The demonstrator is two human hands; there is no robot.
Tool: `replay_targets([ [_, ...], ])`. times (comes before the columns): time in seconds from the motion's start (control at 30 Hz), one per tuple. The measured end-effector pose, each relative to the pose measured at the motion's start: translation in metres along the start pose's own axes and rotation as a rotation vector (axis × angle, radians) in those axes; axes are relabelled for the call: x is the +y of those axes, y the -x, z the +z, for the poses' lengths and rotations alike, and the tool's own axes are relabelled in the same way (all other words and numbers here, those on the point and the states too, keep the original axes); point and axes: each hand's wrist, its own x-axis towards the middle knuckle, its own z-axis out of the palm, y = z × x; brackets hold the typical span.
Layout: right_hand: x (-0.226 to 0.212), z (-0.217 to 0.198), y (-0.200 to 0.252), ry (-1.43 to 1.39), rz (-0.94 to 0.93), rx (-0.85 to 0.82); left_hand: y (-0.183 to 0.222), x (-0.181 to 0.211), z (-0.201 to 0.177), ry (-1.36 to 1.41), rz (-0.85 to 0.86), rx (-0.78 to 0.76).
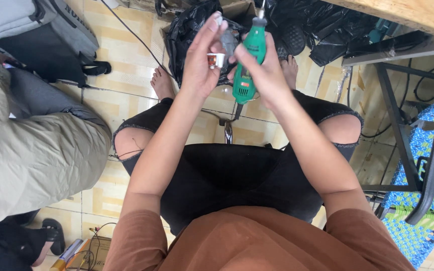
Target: Polishing a small electronic component using a handheld rotary tool at a repair bench
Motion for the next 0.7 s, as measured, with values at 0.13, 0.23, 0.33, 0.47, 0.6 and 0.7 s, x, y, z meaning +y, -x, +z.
replay_targets([
  [0.13, -0.014, -0.020, 0.003, -0.296, 0.340, -0.109, 0.003, 0.013, -0.001, -0.009, 0.000, 0.004],
  [0.23, -0.012, -0.030, 0.005, -0.342, 0.303, -0.228, -0.002, 0.022, -0.004, 0.002, 0.004, 0.002],
  [0.33, -0.013, -0.034, 0.010, -0.363, 0.268, -0.345, -0.002, 0.026, -0.010, 0.019, -0.012, -0.034],
  [0.47, -0.016, -0.033, 0.013, -0.359, 0.240, -0.417, 0.003, 0.030, -0.003, 0.015, -0.038, -0.028],
  [0.6, -0.017, -0.030, 0.022, -0.409, 0.227, -0.455, 0.012, 0.031, -0.002, 0.022, -0.061, -0.079],
  [0.7, -0.017, -0.029, 0.032, -0.398, 0.257, -0.461, 0.021, 0.031, -0.002, 0.003, -0.095, -0.034],
])
